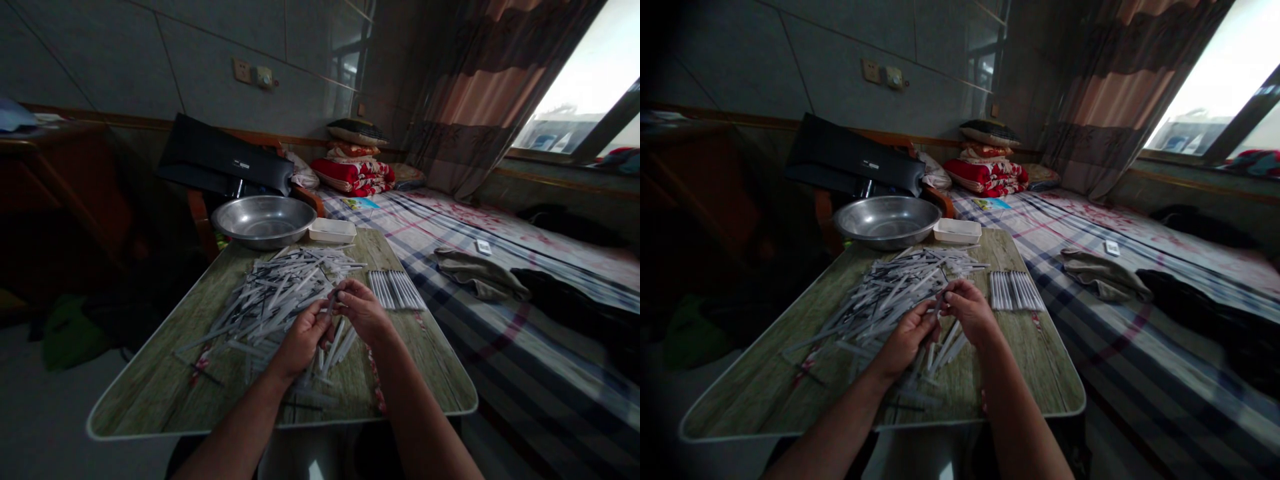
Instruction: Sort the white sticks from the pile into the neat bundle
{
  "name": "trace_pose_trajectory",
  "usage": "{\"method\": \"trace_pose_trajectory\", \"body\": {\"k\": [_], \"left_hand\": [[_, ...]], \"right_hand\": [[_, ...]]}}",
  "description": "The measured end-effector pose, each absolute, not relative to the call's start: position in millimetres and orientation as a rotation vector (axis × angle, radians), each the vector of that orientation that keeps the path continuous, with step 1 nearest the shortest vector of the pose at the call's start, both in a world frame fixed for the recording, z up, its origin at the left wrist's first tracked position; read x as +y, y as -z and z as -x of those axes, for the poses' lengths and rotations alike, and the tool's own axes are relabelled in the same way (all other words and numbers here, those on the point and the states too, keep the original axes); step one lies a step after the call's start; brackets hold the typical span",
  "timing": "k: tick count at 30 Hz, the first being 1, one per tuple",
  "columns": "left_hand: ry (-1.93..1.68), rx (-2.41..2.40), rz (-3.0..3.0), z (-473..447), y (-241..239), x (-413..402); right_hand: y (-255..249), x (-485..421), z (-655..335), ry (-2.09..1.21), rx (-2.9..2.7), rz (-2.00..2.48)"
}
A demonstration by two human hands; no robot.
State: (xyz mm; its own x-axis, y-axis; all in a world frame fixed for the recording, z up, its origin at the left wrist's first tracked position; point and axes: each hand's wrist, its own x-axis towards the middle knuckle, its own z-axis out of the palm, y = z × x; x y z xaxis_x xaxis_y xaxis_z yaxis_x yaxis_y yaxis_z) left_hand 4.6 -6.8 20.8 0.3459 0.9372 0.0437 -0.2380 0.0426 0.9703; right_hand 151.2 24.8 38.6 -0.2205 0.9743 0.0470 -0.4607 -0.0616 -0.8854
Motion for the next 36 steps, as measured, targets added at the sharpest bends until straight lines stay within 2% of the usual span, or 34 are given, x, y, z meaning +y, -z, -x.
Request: {"method": "trace_pose_trajectory", "body": {"k": [11,16,22,27,31,36], "left_hand": [[-1.115,0.953,-1.463,-3,-22,-10],[-1.153,1.068,-1.617,-4,-22,-11],[-1.088,1.170,-1.878,-4,-10,-8],[-1.075,1.102,-1.901,-5,-8,-8],[-1.102,1.096,-1.905,-5,-9,-8],[-1.104,1.145,-1.976,-2,-10,-6]], "right_hand": [[-34,32,-172,-1.487,-1.277,0.820],[-39,29,-183,-1.244,-1.570,1.000],[-58,17,-186,-0.806,-1.991,1.254],[-63,14,-183,-0.620,-2.136,1.370],[-58,16,-183,-0.629,-2.115,1.373],[-47,16,-185,-0.857,-1.903,1.198]]}}
